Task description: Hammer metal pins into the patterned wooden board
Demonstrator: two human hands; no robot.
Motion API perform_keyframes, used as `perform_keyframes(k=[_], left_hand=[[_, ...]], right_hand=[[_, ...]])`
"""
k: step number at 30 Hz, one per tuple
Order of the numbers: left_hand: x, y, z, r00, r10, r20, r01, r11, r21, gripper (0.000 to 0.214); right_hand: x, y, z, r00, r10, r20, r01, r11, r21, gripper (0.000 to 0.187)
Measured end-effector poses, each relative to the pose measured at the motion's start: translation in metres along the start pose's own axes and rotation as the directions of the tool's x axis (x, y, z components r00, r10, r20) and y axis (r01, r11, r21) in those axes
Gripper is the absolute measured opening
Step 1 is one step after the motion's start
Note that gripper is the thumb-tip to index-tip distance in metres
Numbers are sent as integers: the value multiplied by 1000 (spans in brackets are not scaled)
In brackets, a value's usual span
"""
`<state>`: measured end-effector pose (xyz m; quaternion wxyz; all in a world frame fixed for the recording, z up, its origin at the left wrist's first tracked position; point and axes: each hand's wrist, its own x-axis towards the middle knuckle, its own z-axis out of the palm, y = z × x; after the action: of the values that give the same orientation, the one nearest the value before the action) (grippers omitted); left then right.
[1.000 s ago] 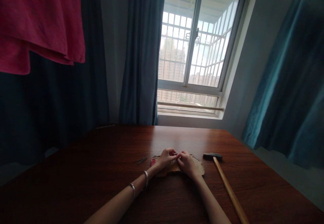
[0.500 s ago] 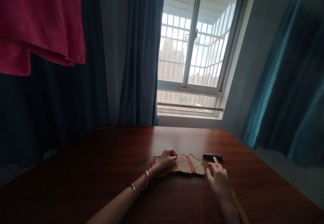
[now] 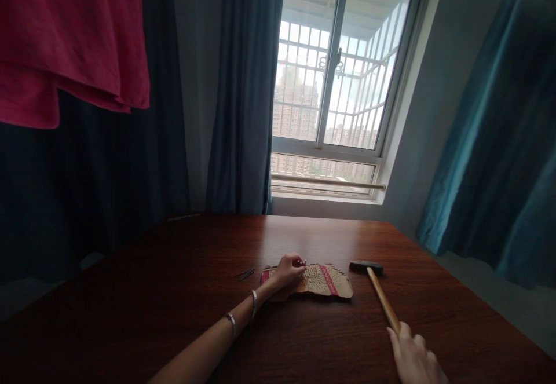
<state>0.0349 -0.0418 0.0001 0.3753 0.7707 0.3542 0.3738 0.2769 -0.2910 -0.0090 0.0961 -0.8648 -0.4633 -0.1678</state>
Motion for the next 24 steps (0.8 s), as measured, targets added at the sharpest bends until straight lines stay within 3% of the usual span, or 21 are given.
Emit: perform_keyframes(k=[3,5,8,10,12,15,17,21,24], left_hand=[[0,0,-1,1000,0,4,0,1000,17,20],[0,-1,0,1000,-1,6,1,1000,26,20],[0,-3,0,1000,9,7,-9,1000,30,20],[0,-4,1,1000,16,6,-16,999,32,20],[0,-5,1,1000,23,5,-23,999,40,20],[0,-5,0,999,32,6,-32,998,59,19],[-1,-3,0,1000,28,7,-28,996,80,19],[-3,3,-2,1000,2,6,-2,995,101,17],[-3,5,-3,1000,7,10,-8,997,81,16]], right_hand=[[13,14,9,990,-8,139,-33,957,289,32],[17,15,7,985,19,171,-105,852,512,34],[10,-3,-11,951,38,305,-286,479,830,44],[1,-20,-30,890,-28,455,-437,237,868,57],[-6,-37,-48,819,-140,556,-550,82,831,61],[-12,-57,-63,743,-293,602,-639,-41,768,63],[-15,-66,-66,716,-357,599,-668,-102,737,64],[-19,-79,-68,733,-386,561,-661,-207,721,62],[-21,-84,-72,740,-375,558,-654,-209,727,62]])
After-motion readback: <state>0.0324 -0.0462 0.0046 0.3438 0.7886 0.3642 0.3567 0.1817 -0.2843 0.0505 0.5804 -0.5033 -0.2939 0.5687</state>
